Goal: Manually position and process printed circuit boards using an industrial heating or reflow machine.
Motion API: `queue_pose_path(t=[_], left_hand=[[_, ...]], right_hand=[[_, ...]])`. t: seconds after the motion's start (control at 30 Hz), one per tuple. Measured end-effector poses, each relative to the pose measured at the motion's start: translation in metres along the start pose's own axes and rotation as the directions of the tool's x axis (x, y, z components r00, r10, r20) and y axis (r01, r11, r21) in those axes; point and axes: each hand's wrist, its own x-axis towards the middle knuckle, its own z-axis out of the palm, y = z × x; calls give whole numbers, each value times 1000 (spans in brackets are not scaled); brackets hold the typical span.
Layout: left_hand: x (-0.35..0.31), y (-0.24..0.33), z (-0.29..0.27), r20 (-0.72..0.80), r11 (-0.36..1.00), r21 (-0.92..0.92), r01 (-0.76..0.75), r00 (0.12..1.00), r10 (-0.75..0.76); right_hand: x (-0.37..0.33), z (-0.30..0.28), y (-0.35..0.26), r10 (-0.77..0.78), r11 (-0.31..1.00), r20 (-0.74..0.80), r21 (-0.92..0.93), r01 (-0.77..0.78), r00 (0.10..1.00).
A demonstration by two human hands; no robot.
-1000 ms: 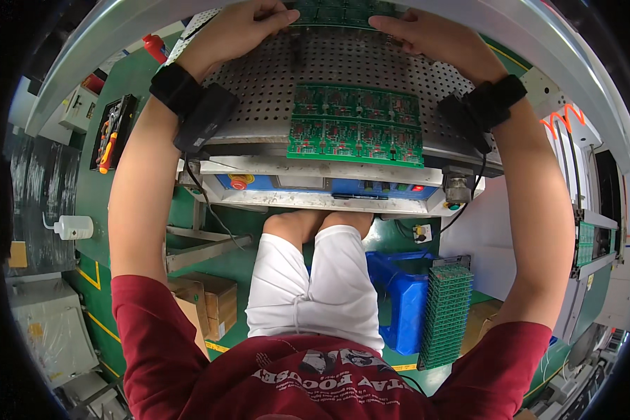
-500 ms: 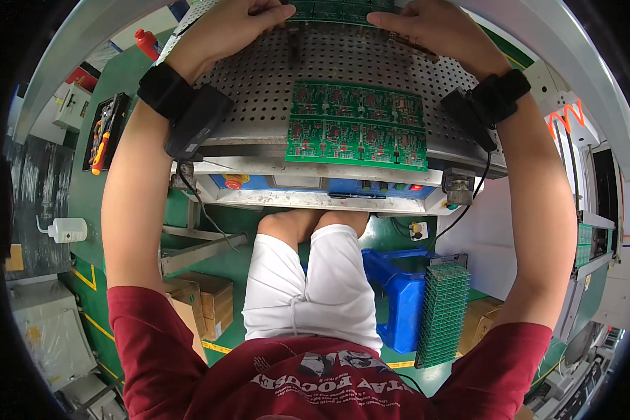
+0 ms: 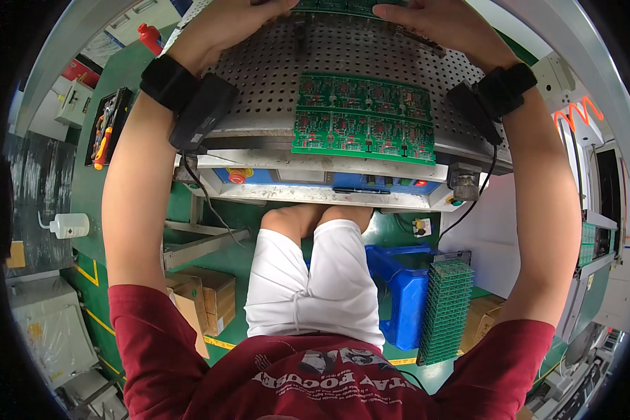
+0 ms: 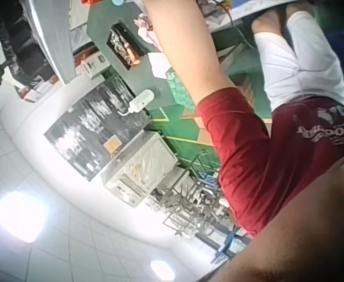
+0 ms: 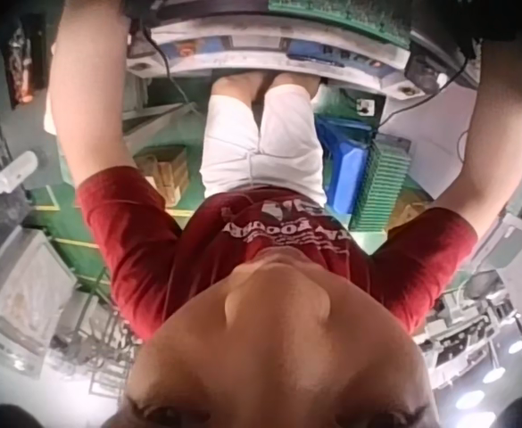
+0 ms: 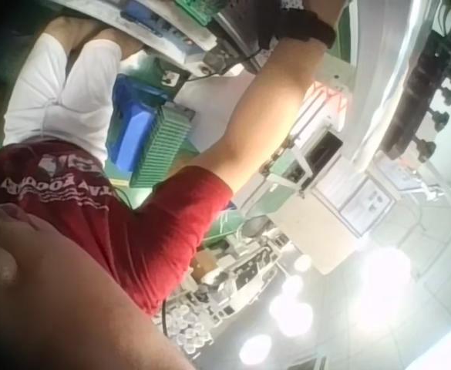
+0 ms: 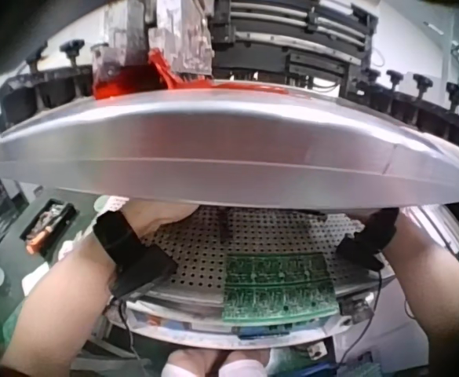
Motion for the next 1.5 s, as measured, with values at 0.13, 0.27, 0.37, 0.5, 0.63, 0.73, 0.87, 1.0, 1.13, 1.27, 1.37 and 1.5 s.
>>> queue_pose_path(t=[0.13,0.27,0.37,0.5,0.63,0.73,0.87,1.0,1.13,1.27,1.37,1.5], left_hand=[[-1,3,-2,25,1000,8,27,999,-27],[3,18,-1,85,993,49,106,990,-110],[1,27,-7,186,925,-131,357,925,-331],[6,10,-5,288,911,-198,361,910,-298],[5,22,-6,214,961,-163,225,959,-188],[2,24,-5,172,966,-167,199,970,-170],[4,16,-5,174,983,-44,180,970,-170],[4,-1,-2,117,991,79,106,986,-115],[5,-6,-1,120,992,59,116,985,-122],[3,-8,1,128,992,39,123,984,-127],[2,-10,1,140,990,31,138,980,-141],[4,-12,5,164,987,15,160,973,-160]], right_hand=[[-1,-4,7,-38,998,-19,-46,37,999],[6,0,4,28,807,69,587,-63,997],[24,-2,19,-28,853,309,503,-138,951],[19,0,-1,49,372,261,891,-260,964],[18,-3,5,-156,958,178,-212,193,971],[19,2,3,-72,971,167,-215,108,983],[20,8,-4,36,975,154,-221,-2,987],[22,16,-7,138,966,134,-239,-103,981],[22,22,-11,246,943,111,-255,-212,963],[23,19,-10,465,830,33,-364,-422,885],[23,27,-20,422,857,21,-335,-392,906],[19,36,-30,367,889,-1,-294,-351,930]])
